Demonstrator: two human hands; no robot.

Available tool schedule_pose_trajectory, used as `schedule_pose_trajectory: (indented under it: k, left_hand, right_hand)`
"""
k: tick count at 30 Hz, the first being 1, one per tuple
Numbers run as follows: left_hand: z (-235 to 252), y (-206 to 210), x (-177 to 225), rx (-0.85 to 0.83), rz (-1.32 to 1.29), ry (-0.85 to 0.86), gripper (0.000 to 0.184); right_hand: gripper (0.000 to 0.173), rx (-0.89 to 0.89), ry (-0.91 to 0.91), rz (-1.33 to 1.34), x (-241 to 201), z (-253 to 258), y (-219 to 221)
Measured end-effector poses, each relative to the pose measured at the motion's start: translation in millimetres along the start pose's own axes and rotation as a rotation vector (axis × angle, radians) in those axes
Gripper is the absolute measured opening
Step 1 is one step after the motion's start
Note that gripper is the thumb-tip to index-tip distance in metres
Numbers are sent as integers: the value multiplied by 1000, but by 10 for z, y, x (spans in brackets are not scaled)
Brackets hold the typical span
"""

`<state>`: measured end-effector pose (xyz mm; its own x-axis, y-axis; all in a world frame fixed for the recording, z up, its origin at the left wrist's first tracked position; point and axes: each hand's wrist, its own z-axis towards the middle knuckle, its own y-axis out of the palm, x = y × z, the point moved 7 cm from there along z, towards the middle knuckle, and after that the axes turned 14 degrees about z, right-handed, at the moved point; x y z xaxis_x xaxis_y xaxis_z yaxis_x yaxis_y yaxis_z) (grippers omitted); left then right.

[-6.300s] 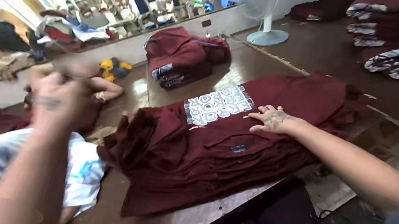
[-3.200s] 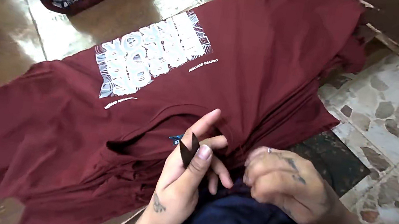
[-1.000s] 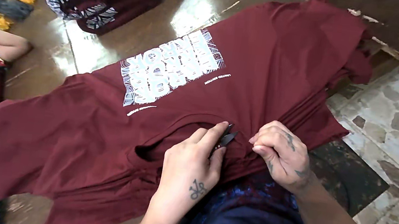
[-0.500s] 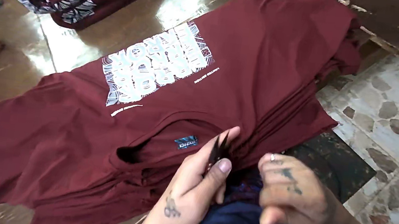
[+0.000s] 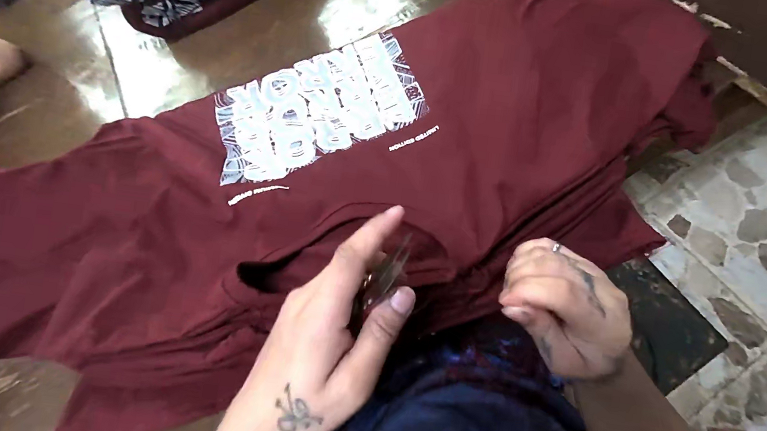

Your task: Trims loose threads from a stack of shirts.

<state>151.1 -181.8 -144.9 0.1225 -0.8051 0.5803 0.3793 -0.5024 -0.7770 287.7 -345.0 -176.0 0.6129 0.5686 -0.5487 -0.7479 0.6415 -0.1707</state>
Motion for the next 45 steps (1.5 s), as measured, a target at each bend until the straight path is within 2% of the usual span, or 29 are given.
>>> schedule_pose_trajectory:
  k: [2,4,6,7,10,13,16,18,20,25,33,36,41,45]
  left_hand:
    - [75,-57,-4,17,44,16,48]
    - [157,-32,-12,41,27,3,45]
    - [197,67,-35,22,56,-21,47]
    - [200,118,-49,6,89,-24,48]
    - [164,184,-69,-32,165,-8,49]
    - [155,121,-17,-30,187,17,43]
    - [223,76,45,3,140,45,42]
    - [231,123,32,-6,131,34,43]
    - [213,165,-27,-30,147,16,43]
    - [125,80,-94,-57,202,22,43]
    - [253,39,495,-35,547,357,32]
    - [305,57,578,-29,617,385,31]
    - [259,-64,437,-6,644,329,33]
    - [230,13,605,-13,657,348,29]
  right_hand:
    - [39,26,38,-78,61,18,-53]
    - [41,-35,141,-253,173,58,-42]
    - [26,-102,160,-314,250,73,4]
    - [21,-94,130,-293,222,73,-7]
    - [26,-77,87,-142,32,47,-97]
    - [30,-109,112,-171,0,65,-93]
    - [30,-112,159,-249,191,118,19]
    - [23,-102,122,-237,262,116,103]
    - [19,-49,60,-190,221,94,66]
    - [27,-46,61,-218,91,-33,-133]
    - [33,-47,11,-238,-31,35,-32]
    - [32,-24,-11,-221,-80,48,33]
    - [31,7,-9,-171,-90,7,77]
    - [31,43,-18,-156,-85,7,64]
